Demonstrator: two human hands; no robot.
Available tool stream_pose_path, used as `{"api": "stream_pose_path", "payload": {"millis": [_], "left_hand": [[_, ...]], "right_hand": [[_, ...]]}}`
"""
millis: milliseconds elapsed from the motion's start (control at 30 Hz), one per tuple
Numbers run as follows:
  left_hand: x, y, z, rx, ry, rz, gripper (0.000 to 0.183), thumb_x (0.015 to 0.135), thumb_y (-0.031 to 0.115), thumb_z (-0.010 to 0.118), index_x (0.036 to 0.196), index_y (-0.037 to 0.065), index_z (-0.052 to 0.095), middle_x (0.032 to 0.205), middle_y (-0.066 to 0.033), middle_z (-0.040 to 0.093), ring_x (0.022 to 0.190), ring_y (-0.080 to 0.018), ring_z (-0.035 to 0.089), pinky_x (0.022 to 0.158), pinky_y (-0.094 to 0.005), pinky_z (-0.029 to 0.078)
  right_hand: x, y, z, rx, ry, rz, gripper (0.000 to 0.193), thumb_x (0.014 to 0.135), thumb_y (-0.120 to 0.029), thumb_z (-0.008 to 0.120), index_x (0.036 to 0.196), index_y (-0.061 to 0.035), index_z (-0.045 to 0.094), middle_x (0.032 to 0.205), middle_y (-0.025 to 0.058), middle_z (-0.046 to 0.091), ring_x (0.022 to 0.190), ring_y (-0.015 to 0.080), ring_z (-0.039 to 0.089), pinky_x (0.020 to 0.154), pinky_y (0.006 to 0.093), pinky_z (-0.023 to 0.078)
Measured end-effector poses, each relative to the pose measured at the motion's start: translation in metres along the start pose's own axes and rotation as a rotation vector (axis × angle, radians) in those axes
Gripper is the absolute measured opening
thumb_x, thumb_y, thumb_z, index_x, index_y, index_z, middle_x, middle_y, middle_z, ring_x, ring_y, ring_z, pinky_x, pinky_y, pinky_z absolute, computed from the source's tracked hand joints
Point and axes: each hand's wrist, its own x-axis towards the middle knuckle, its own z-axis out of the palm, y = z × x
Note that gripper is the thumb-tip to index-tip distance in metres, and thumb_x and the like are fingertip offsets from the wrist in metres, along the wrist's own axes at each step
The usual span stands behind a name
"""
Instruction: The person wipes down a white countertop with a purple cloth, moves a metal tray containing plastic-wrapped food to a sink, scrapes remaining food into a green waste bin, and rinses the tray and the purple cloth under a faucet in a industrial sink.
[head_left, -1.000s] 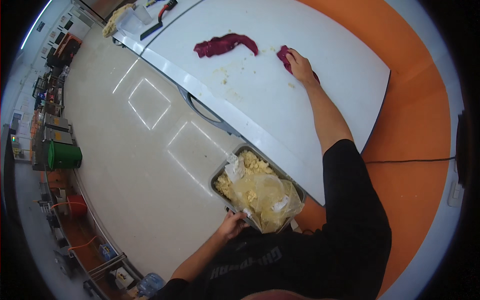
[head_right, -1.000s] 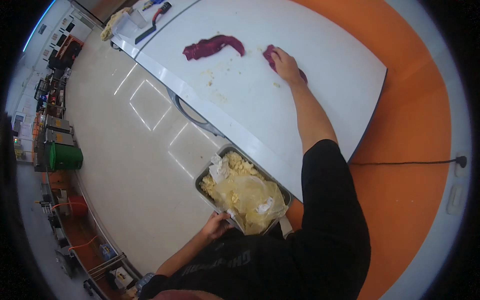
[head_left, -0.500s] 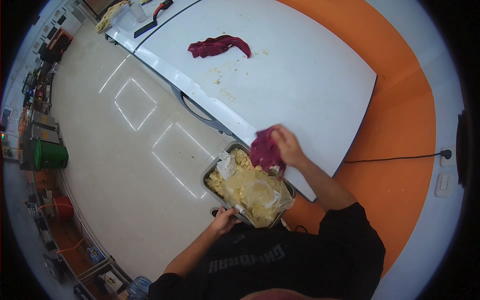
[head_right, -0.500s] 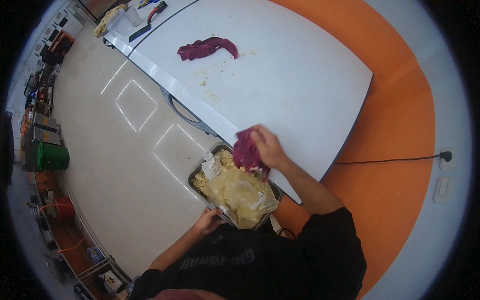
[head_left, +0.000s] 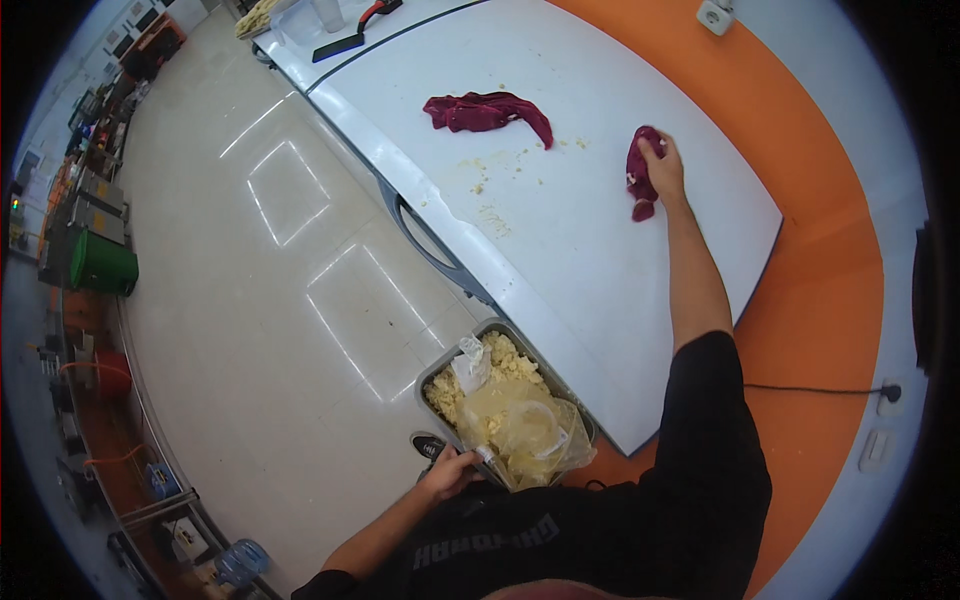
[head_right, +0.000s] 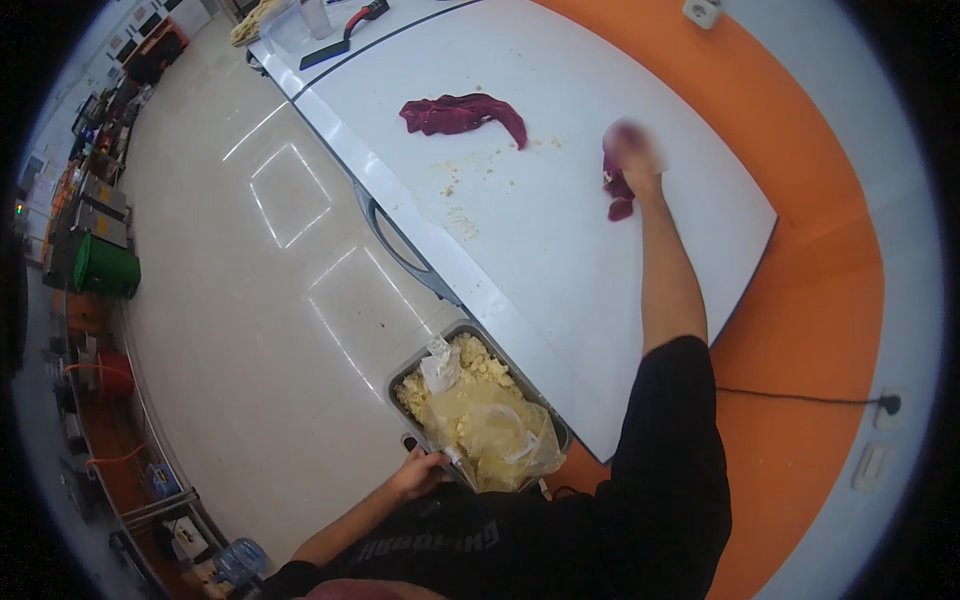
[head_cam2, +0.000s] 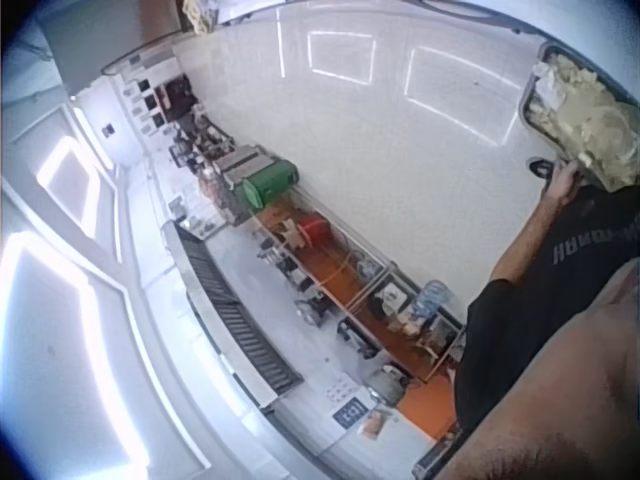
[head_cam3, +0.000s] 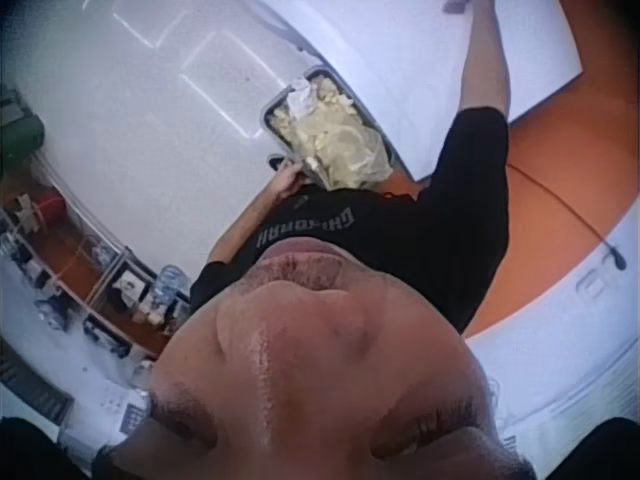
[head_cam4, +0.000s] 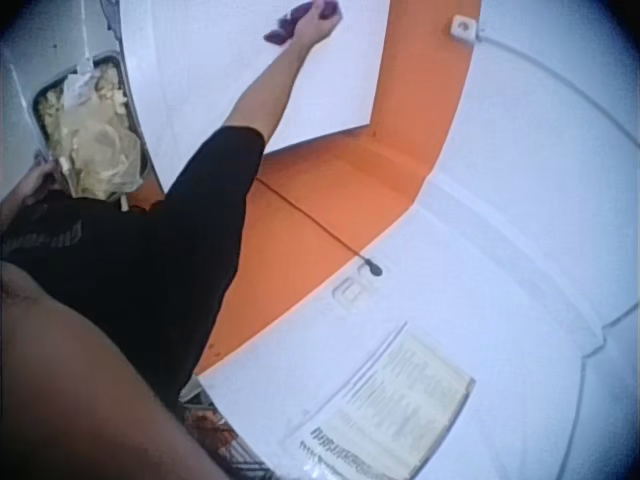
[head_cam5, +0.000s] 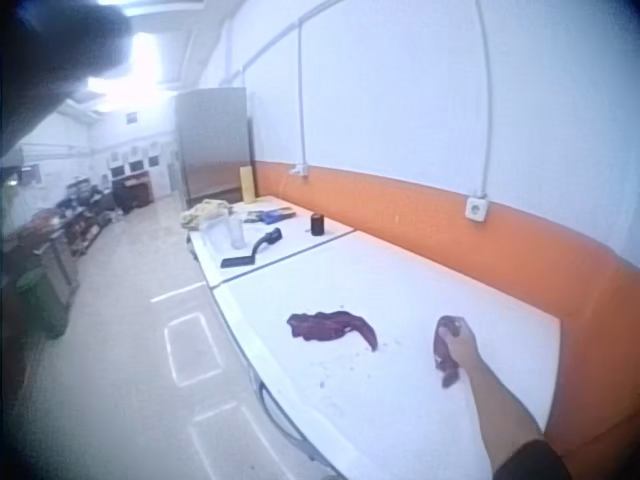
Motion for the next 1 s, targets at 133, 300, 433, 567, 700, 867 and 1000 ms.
{"api": "stream_pose_path", "payload": {"millis": [133,300,433,567,700,867,1000], "left_hand": [[-0.003,-0.004,-0.007,0.080,0.083,-0.040,0.066,0.086,-0.002,0.056,0.142,0.012,0.024,0.131,-0.0105,0.050,0.114,-0.0289,0.057,0.085,-0.0490,0.055],[-0.007,0.000,0.002,0.069,0.104,-0.016,0.066,0.086,0.000,0.057,0.142,0.011,0.024,0.130,-0.0090,0.052,0.113,-0.0247,0.058,0.081,-0.0441,0.056],[-0.007,0.006,0.009,0.089,0.143,-0.032,0.061,0.085,0.003,0.057,0.140,0.014,0.033,0.123,-0.0036,0.057,0.110,-0.0205,0.058,0.076,-0.0371,0.055],[-0.005,0.003,0.004,0.069,0.080,-0.017,0.068,0.087,0.001,0.056,0.145,0.009,0.023,0.127,-0.0093,0.055,0.109,-0.0222,0.060,0.079,-0.0408,0.057],[-0.005,0.007,0.012,0.046,0.087,0.011,0.061,0.087,0.001,0.056,0.142,0.005,0.029,0.125,-0.0098,0.057,0.107,-0.0235,0.062,0.080,-0.0409,0.058],[-0.006,0.006,0.011,0.059,0.080,0.022,0.047,0.087,0.000,0.054,0.133,0.002,0.043,0.117,-0.0092,0.063,0.102,-0.0233,0.065,0.078,-0.0413,0.059],[-0.001,0.000,-0.001,0.035,0.052,0.008,0.039,0.086,0.001,0.056,0.125,0.002,0.051,0.110,-0.0075,0.065,0.101,-0.0225,0.066,0.081,-0.0431,0.057]], "right_hand": [[-0.020,0.016,0.060,-0.509,-0.010,-0.289,0.041,0.087,-0.029,0.066,0.122,-0.0095,0.058,0.114,0.0184,0.065,0.105,0.0352,0.063,0.092,0.0408,0.049],[-0.067,-0.028,0.089,-0.079,-0.195,-0.338,0.030,0.086,-0.012,0.064,0.115,-0.0064,0.058,0.114,0.0177,0.063,0.107,0.0336,0.061,0.088,0.0405,0.050],[-0.074,-0.095,0.113,-0.029,0.231,-0.481,0.034,0.078,-0.001,0.065,0.112,-0.0064,0.059,0.107,0.0132,0.060,0.098,0.0297,0.062,0.085,0.0368,0.051],[-0.096,-0.195,0.165,-0.064,0.085,-0.644,0.039,0.072,-0.005,0.068,0.108,-0.0181,0.064,0.110,0.0091,0.059,0.102,0.0316,0.060,0.084,0.0423,0.051],[-0.143,-0.232,0.263,-0.154,-0.174,-0.797,0.022,0.080,-0.013,0.058,0.100,-0.0177,0.066,0.111,0.0077,0.058,0.099,0.0304,0.058,0.079,0.0437,0.051],[-0.193,-0.205,0.315,-0.523,-0.464,-0.827,0.021,0.087,-0.022,0.058,0.107,-0.0181,0.062,0.110,0.0068,0.057,0.104,0.0267,0.056,0.077,0.0428,0.049],[-0.208,-0.194,0.294,-0.506,-0.499,-0.805,0.021,0.088,-0.024,0.056,0.107,-0.0171,0.061,0.108,0.0085,0.057,0.103,0.0272,0.056,0.076,0.0443,0.048]]}}
